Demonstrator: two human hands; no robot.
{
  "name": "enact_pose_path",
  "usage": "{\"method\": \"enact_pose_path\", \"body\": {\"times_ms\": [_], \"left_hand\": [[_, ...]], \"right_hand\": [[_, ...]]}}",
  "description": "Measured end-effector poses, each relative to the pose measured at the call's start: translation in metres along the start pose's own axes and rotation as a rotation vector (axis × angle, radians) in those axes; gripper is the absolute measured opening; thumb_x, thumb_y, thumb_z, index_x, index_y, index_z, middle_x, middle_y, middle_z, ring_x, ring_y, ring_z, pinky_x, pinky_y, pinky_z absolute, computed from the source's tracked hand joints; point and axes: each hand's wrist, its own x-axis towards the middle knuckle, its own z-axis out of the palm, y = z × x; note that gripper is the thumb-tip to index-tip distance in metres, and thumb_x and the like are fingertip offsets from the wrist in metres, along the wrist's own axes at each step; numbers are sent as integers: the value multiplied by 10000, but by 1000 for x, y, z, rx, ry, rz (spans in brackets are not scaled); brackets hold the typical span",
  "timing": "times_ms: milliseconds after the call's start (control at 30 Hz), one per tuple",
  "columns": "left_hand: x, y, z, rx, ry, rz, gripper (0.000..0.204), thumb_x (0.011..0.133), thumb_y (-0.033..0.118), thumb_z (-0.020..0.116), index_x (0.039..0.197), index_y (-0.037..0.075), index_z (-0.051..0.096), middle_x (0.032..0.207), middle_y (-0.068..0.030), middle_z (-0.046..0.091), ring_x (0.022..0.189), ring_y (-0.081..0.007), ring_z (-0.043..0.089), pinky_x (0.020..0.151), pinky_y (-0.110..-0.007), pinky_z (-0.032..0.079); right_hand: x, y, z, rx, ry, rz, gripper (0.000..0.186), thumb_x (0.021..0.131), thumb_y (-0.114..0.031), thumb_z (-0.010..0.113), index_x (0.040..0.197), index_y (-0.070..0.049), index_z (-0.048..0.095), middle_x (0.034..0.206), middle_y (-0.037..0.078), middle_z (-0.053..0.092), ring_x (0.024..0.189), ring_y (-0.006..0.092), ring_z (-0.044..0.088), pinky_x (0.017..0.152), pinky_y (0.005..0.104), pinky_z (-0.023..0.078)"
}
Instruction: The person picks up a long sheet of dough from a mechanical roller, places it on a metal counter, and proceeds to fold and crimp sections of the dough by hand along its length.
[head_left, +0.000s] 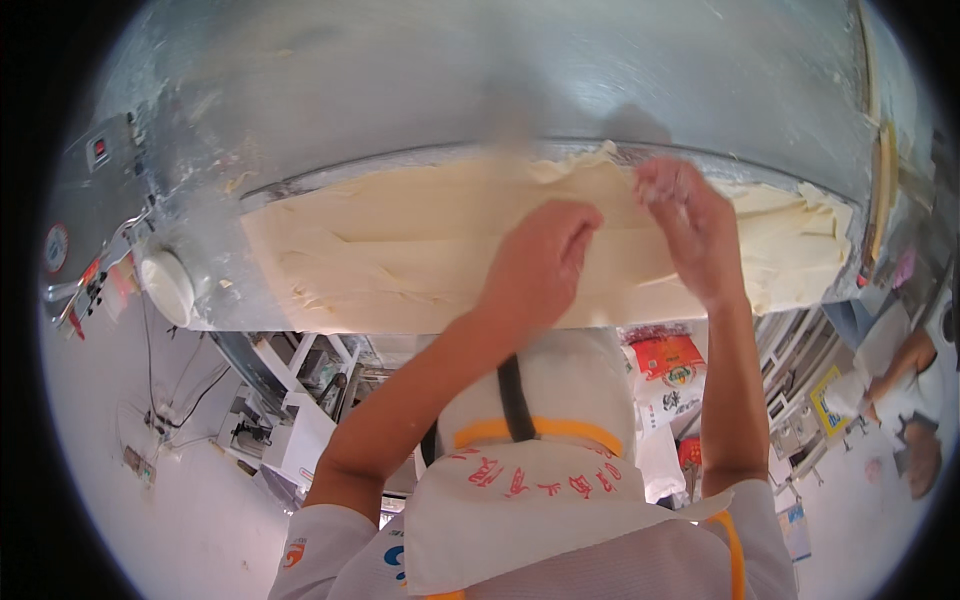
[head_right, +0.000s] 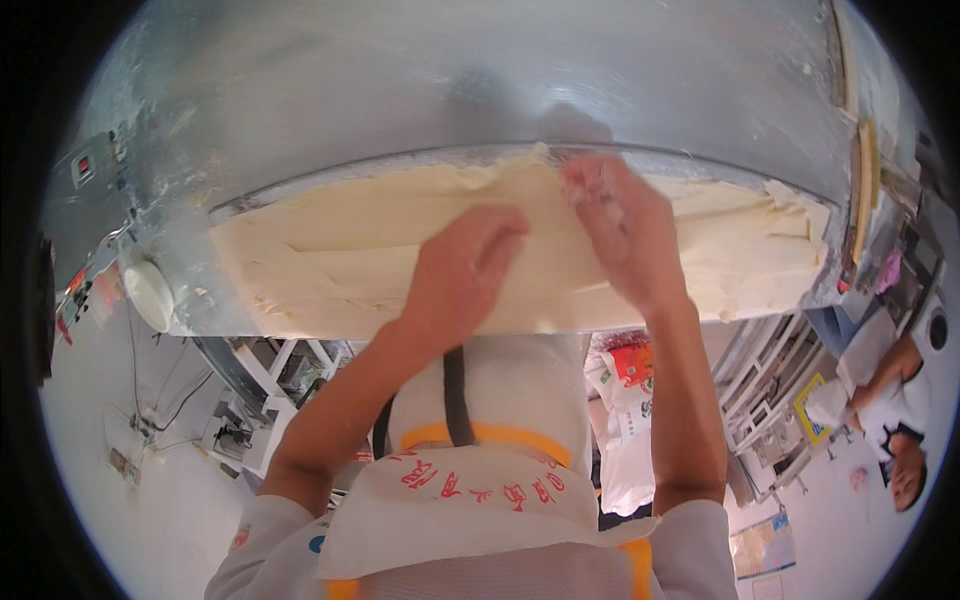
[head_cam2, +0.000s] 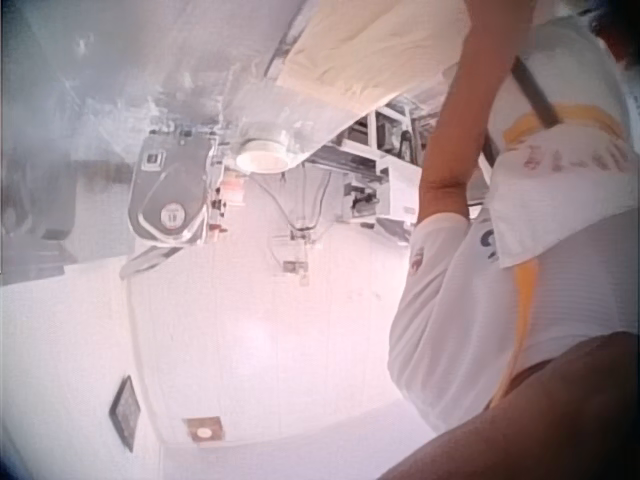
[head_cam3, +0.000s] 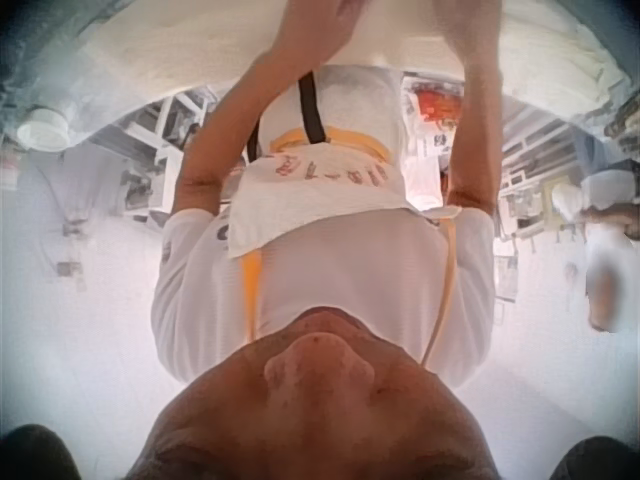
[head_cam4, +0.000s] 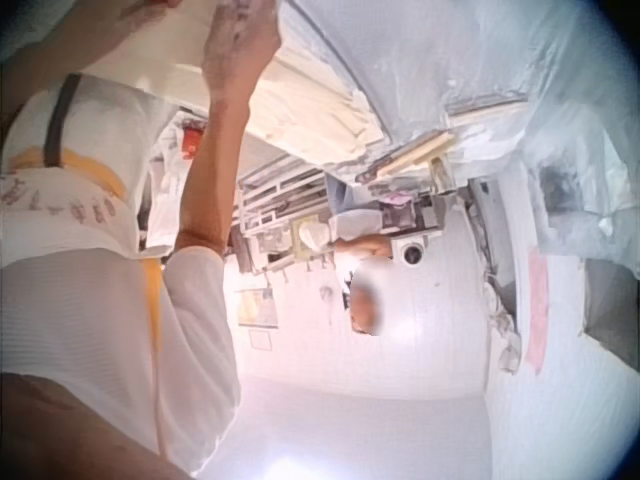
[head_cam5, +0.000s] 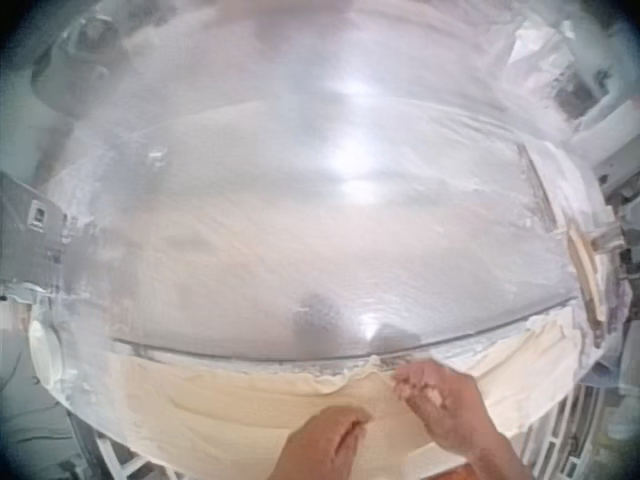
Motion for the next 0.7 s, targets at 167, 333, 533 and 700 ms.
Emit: {"method": "enact_pose_path", "body": {"times_ms": [167, 333, 533, 700], "left_hand": [[-40, -17, -25, 494, 13, 215, 311, 1002, 156, 745, 1266, -2, 700, 1348, -208, 679, 1295, -428, 627, 1151, -597, 468], [-82, -23, -44, 657, -25, 282, 541, 1043, 200, 698, 1518, -30, 578, 1608, -241, 541, 1545, -444, 469, 1303, -646, 328], [-111, -36, -72, 647, -65, 174, 581, 1096, 231, 655, 1601, -25, 528, 1711, -242, 446, 1645, -444, 350, 1356, -637, 248], [-138, -120, -142, 461, 388, 29, 381, 1129, 159, 596, 1477, 9, 629, 1606, -207, 576, 1567, -370, 480, 1307, -521, 383]], "right_hand": [[-31, 14, 15, -209, 9, -130, 202, 985, -1, 701, 1179, -36, 743, 1065, 153, 755, 934, 301, 741, 862, 384, 588], [-24, -24, 20, -154, 60, -171, 160, 1061, -5, 678, 1211, -7, 734, 1102, 105, 767, 1003, 210, 710, 948, 342, 562], [9, -55, 63, -258, 35, -269, 202, 1084, -14, 654, 1269, -12, 736, 1150, 118, 776, 1038, 246, 735, 977, 369, 574], [-24, -43, 55, -30, 119, -176, 202, 1119, -43, 630, 1284, -4, 739, 1183, 120, 777, 1047, 216, 732, 999, 365, 581]]}}
